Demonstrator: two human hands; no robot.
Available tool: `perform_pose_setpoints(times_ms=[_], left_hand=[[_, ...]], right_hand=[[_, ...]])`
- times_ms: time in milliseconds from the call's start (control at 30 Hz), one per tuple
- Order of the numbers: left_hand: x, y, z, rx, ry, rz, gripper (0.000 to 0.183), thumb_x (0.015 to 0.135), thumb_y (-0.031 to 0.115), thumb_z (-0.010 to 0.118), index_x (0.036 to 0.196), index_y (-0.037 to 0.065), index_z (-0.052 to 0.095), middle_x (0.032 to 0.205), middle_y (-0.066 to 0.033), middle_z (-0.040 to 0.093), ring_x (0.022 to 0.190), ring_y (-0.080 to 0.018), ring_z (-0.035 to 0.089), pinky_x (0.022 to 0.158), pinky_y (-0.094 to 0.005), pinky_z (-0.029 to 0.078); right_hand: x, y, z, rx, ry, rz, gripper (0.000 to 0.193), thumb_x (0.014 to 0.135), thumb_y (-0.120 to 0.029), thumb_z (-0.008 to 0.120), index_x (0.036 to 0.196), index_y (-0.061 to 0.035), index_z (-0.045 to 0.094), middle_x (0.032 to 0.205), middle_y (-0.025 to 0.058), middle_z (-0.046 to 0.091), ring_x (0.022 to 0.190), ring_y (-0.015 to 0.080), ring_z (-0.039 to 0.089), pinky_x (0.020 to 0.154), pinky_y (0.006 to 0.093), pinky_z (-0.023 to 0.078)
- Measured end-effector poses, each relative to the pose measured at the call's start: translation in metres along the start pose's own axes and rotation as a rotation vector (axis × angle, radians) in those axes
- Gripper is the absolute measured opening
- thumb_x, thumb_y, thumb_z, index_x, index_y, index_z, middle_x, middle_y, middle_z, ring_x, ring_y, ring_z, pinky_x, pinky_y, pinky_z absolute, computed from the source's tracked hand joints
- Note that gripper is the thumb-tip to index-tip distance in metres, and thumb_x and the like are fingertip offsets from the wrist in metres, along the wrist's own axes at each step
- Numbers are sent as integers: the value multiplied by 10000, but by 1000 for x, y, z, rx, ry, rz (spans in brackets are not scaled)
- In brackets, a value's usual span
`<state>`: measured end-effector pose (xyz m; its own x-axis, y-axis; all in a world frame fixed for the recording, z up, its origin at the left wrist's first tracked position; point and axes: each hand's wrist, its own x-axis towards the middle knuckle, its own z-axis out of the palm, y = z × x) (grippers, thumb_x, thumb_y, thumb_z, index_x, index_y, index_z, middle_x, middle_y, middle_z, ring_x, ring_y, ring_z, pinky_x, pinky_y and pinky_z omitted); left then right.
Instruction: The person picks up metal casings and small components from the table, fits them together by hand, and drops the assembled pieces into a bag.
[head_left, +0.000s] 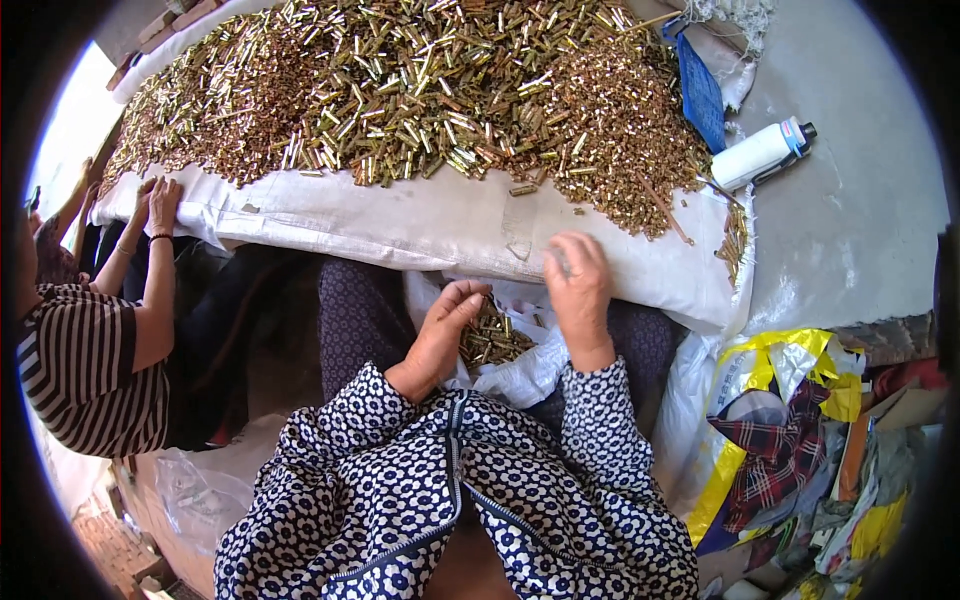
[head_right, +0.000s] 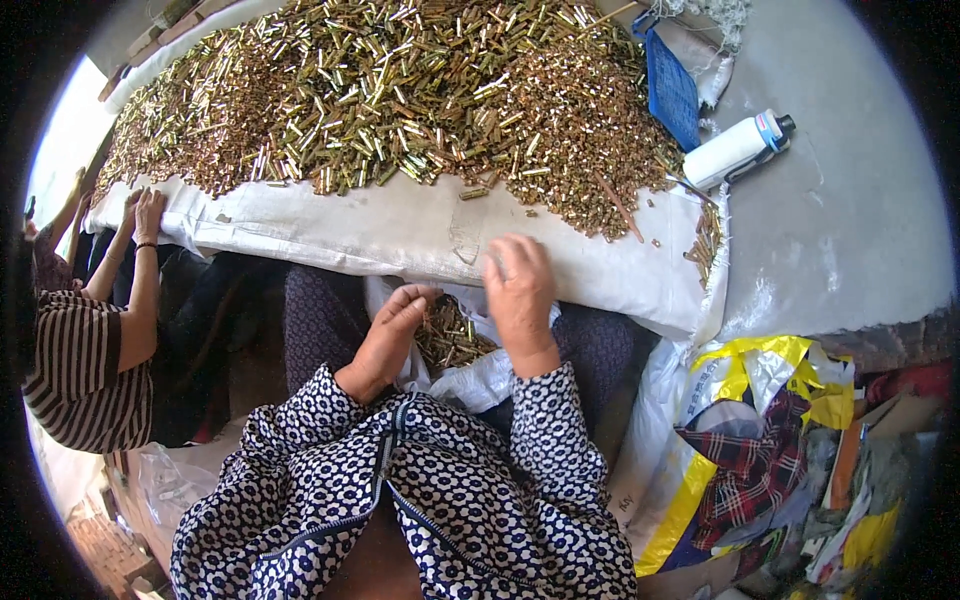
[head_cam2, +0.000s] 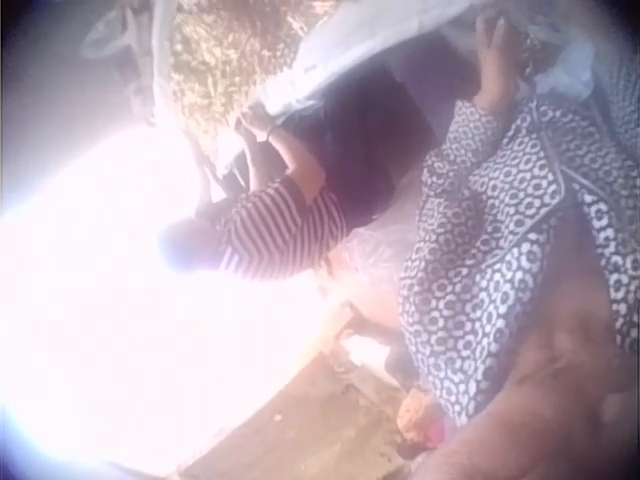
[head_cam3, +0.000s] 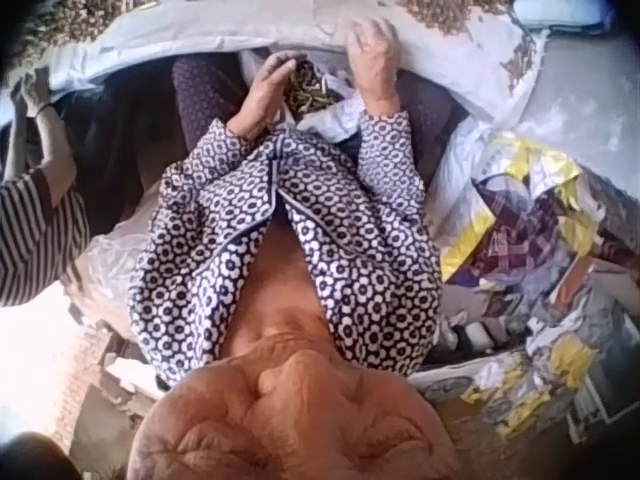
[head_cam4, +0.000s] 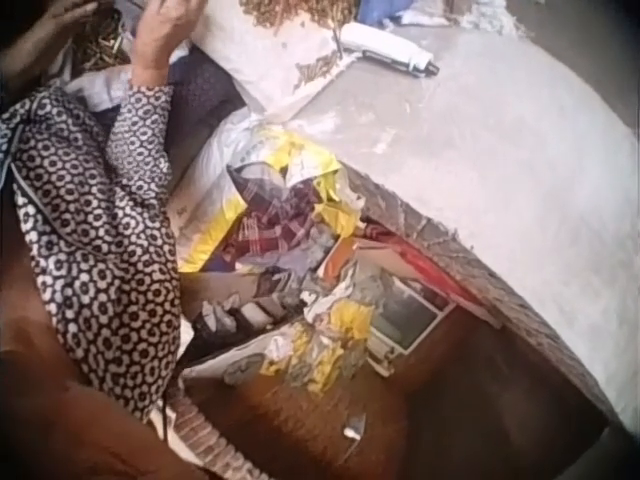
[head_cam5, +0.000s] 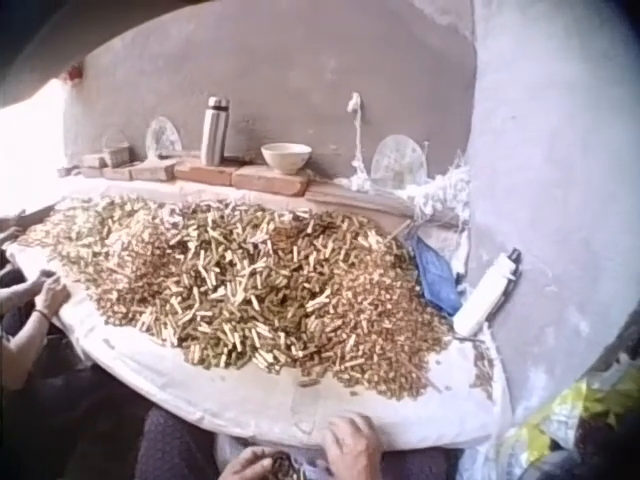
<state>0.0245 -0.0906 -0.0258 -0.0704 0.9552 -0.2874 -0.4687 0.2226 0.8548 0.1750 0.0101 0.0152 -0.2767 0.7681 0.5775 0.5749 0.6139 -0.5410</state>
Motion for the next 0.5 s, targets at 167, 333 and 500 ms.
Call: perform_pose_setpoints(times_ms=[167,333,500], left_hand=[[-3,2,0,189,-189,81,192,891,113,485,1038,-6,511,994,-49,563,940,-125,511,870,-251,391],[13,40,-4,634,-148,391,122,870,77,515,962,3,548,902,-41,589,834,-120,544,736,-242,439],[70,92,-21,1077,176,729,163,768,5,575,930,28,564,830,-106,597,729,-202,595,594,-283,466]], right_hand=[[23,47,5,-299,8,25,195,739,-52,564,932,-26,571,998,108,561,931,274,518,818,353,432],[31,53,10,-389,-103,27,129,745,-35,554,868,-32,592,924,102,580,874,273,532,784,361,441],[30,48,10,-352,-54,-30,113,742,-22,550,846,-41,590,870,92,576,832,251,531,752,348,441]])
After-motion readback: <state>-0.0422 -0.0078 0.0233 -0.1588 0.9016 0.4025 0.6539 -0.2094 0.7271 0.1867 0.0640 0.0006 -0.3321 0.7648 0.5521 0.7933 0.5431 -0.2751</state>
